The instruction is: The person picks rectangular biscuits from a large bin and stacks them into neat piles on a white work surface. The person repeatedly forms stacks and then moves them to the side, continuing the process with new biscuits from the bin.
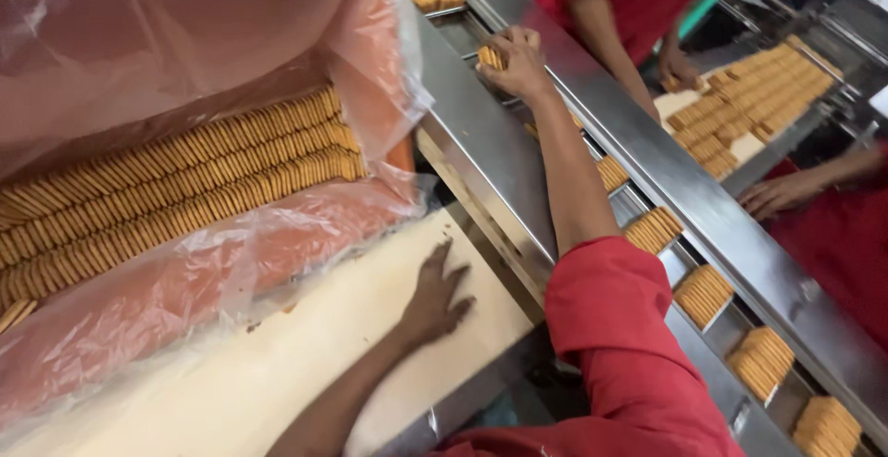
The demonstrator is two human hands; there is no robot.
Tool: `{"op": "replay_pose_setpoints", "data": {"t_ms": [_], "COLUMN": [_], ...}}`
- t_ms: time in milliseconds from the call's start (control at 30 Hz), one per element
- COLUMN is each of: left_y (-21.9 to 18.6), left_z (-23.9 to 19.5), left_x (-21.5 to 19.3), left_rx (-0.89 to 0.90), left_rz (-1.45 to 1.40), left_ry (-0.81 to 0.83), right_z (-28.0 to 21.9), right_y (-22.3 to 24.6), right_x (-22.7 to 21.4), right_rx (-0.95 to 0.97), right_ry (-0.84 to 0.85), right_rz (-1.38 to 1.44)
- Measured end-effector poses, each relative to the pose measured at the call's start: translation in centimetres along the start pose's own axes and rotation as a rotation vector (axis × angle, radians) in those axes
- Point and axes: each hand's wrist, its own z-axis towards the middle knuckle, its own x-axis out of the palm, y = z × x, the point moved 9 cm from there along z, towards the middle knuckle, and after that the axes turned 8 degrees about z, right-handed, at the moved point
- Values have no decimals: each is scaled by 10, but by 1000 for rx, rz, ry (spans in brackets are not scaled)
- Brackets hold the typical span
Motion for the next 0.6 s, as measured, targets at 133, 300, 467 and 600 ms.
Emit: {"op": "replay_pose_setpoints", "data": {"t_ms": [133,300,467,600], "left_y": [6,-2,-12,-20], "left_z": [-3,-4,-7,-49], "left_x": [9,-8,-38,-47], "left_rx": [23,19,36,148], "left_rz": [35,50,61,215], "left_ry": [117,108,-5,-174], "right_z": [47,72,13,-86], "right_y": [-41,-36,64,179], "right_x": [55,4,-43,-6], "right_rx": [31,-166,-311,-467], "right_ry": [60,-279,-302,-39], "right_rz": [-30,526,526,223]}}
